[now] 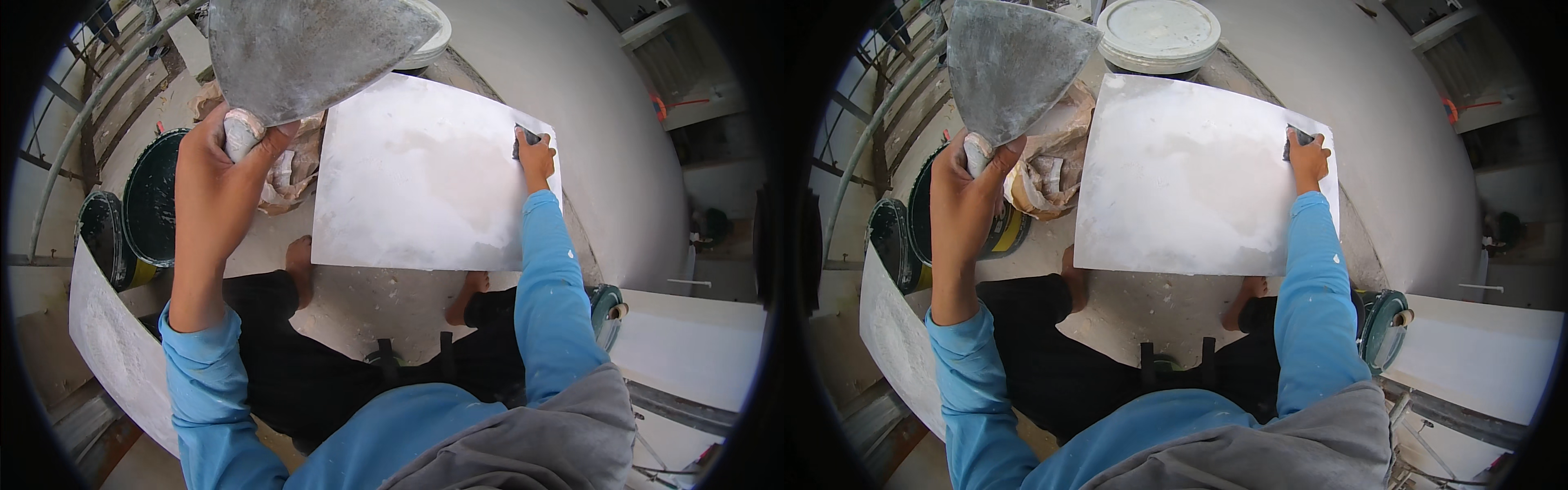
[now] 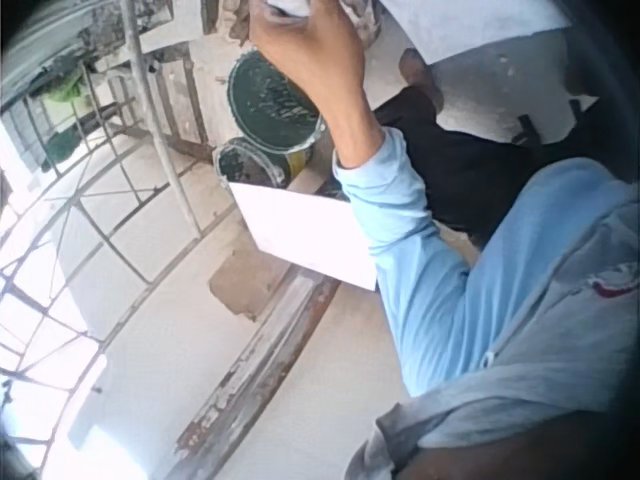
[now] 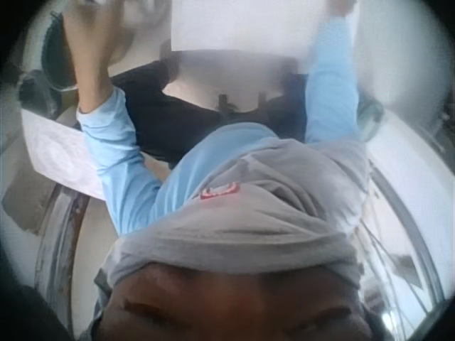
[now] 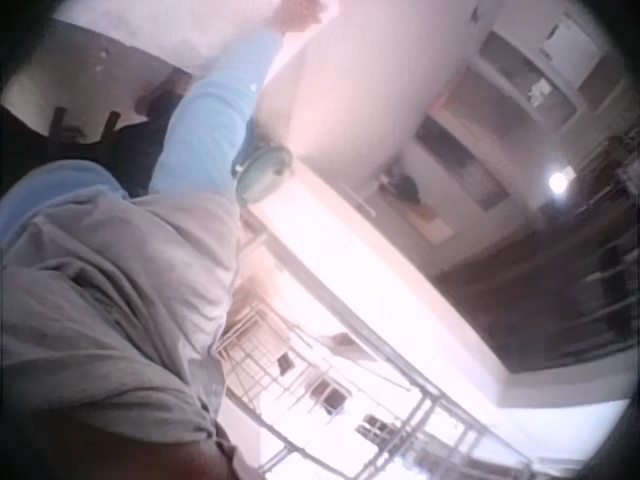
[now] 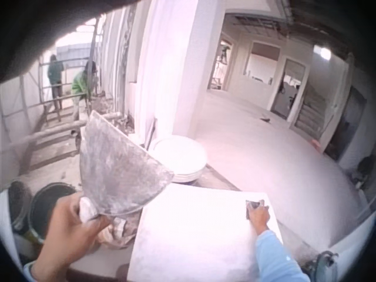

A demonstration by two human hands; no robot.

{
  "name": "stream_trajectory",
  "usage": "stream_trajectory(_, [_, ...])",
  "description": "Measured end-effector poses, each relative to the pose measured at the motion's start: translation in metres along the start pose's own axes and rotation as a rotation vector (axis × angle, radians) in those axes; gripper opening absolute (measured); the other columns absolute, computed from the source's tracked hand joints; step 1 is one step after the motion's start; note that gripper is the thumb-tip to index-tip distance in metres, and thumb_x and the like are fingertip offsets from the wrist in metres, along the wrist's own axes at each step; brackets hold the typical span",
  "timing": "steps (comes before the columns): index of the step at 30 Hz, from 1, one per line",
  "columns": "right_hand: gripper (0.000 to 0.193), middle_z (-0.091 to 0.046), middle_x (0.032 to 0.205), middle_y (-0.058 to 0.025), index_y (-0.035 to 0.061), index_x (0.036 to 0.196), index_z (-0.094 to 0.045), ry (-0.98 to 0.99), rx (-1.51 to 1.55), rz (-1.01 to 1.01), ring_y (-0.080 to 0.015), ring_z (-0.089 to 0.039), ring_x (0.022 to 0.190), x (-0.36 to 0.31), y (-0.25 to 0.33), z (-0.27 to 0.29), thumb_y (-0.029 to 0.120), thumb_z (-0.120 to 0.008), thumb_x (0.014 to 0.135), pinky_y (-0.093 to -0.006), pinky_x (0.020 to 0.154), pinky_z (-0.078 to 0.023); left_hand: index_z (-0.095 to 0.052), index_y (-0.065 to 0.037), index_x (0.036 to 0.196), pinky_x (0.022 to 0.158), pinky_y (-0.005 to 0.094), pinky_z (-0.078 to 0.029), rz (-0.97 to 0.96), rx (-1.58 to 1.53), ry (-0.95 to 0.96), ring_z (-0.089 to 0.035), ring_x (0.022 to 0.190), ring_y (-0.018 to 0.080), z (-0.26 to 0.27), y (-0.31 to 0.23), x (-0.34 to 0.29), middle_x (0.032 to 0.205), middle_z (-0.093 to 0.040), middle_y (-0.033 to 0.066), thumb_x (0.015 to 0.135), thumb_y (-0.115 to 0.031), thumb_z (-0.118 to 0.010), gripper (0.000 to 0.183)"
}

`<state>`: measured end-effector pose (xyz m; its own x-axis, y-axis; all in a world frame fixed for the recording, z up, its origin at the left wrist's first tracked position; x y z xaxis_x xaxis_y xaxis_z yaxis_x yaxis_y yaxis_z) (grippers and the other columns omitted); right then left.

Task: The person sits on the floor and uses a trowel and a smaller scraper to smooth a white plaster-like substance on a large white board. They repeatedly scoop the material from a bag, spread it on the board, and scrape the surface to create a smooth finish.

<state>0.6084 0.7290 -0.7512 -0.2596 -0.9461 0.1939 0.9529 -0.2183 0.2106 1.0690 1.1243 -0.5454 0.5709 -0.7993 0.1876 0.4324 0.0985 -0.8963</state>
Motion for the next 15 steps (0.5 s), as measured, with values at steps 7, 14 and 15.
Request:
stream_trajectory(7, [0.079, -0.061, 0.119, -0.0177, 0.0167, 0.136, -0.06, 0.01, 0.062, 0.376, -0.038, -0.068, 0.105, -0.073, 0.128, -0.007, 0.071, -0.068, 0.08, -0.0505, 0.087, -0.054, -0.073, 0.0, 0.1, 0.064, 0.0306, -0.05, -0.16, 0.012, -0.057, -0.065, 0.067, 0.0144, 0.009, 0.001, 0.0, 0.08, -0.073, 0.0097, 0.087, -0.027, -0.081, 0.031])
stream_trajectory(14, [0.076, -0.058, 0.108, -0.0131, 0.0151, 0.134, -0.063, 0.151, 0.178, 0.702, -0.0296, -0.067, 0.098, -0.2, 0.212, 0.003, 0.066, -0.074, 0.079, -0.0421, 0.078, -0.055, -0.074, 0.0, 0.099, 0.066, 0.0314, -0.051, -0.217, 0.034, -0.081, -0.067, 0.07, 0.0176, 0.006, 0.007, 0.001, 0.084, -0.074, 0.0115, 0.086, -0.031, -0.081, 0.035])
stream_trajectory(15, [0.075, -0.058, 0.108, -0.0132, 0.0149, 0.133, -0.064, 0.167, 0.185, 0.737, -0.0297, -0.067, 0.098, -0.215, 0.218, 0.005, 0.066, -0.075, 0.079, -0.0416, 0.077, -0.055, -0.074, 0.001, 0.1, 0.067, 0.0319, -0.052, -0.229, 0.045, -0.086, -0.068, 0.07, 0.0183, 0.006, 0.007, 0.001, 0.085, -0.074, 0.0118, 0.086, -0.033, -0.081, 0.037])
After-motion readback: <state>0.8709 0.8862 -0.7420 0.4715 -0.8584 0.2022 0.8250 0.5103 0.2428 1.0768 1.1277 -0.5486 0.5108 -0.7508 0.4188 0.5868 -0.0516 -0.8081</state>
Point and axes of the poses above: each hand's wrist, its own x-axis towards the middle knuckle, its own z-axis out of the back of the hand, y = z × x, the point moved 8 cm from there along x, towards the middle knuckle
